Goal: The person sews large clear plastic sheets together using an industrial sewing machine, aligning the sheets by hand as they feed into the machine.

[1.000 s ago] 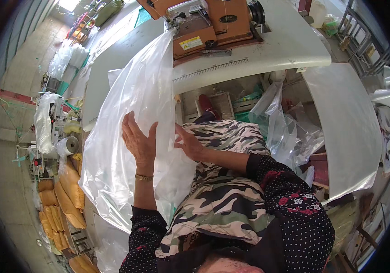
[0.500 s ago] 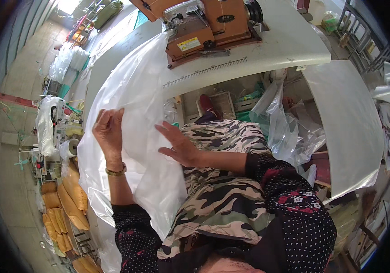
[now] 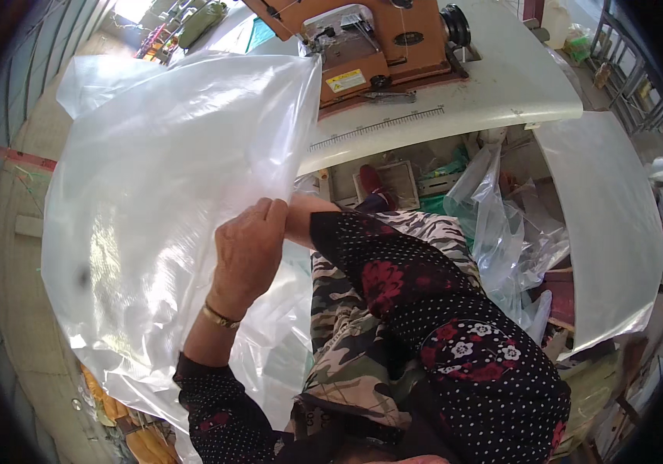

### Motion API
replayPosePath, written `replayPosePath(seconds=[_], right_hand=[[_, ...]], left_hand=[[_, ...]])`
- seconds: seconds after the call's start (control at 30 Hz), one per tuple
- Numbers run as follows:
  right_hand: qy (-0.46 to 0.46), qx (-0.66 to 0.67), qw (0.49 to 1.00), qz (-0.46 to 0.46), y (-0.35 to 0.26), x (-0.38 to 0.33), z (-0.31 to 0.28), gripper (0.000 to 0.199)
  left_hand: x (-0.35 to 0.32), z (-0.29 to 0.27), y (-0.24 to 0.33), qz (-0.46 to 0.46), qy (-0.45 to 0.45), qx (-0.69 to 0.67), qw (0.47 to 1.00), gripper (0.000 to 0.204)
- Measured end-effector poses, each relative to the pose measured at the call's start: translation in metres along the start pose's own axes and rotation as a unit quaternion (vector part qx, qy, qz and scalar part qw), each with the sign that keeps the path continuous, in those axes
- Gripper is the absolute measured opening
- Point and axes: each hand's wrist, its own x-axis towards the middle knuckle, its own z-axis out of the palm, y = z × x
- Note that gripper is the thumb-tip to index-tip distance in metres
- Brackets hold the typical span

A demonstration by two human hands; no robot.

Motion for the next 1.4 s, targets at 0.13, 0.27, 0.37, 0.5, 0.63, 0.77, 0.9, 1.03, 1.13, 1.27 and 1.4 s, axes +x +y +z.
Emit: replayPosePath(seconds=[0.13,0.27,0.37,0.5,0.63,0.77,0.9,1.03,1.13,1.27,1.4], right_hand=[[0.019,0.064,0.996,0.058,0.019,0.007,-0.007,0.045],[0.023,0.120,0.986,0.112,0.036,0.004,-0.003,0.042],[0.146,0.195,0.963,0.114,0.028,-0.030,-0.018,0.035],[0.446,0.226,0.863,0.072,-0.030,-0.043,-0.041,0.026],[0.440,-0.002,0.898,0.006,-0.077,-0.053,-0.061,0.025],[0.390,-0.204,0.898,-0.001,-0.071,-0.060,-0.051,0.033],[0.381,-0.097,0.917,0.059,-0.050,-0.069,-0.030,0.040],[0.354,-0.073,0.932,0.033,-0.072,-0.063,-0.033,0.039],[0.344,-0.105,0.933,0.035,-0.090,-0.046,-0.032,0.027],[0.307,-0.135,0.938,0.091,-0.074,-0.037,-0.041,0.019],[0.270,0.158,0.937,0.155,-0.051,-0.053,-0.044,0.017]], left_hand=[[-0.015,0.049,-0.005,-0.039,0.010,-0.061,0.997,0.005],[-0.033,0.112,-0.007,-0.125,0.040,-0.139,0.982,0.021],[-0.035,0.117,-0.004,-0.141,0.003,-0.177,0.974,0.021],[-0.010,0.126,0.000,-0.157,0.124,-0.292,0.935,0.019],[0.006,0.133,0.008,-0.207,0.167,-0.336,0.903,0.018],[0.014,0.118,0.006,-0.240,0.096,-0.410,0.875,0.029],[0.003,0.121,0.005,-0.193,0.085,-0.297,0.931,0.033],[-0.026,0.173,-0.020,-0.138,0.181,-0.227,0.947,0.035],[-0.028,0.166,-0.017,-0.148,0.179,-0.230,0.945,0.030],[-0.020,0.124,-0.016,-0.191,0.218,-0.381,0.878,0.013],[-0.019,0.091,-0.044,-0.245,0.114,-0.553,0.788,0.006]])
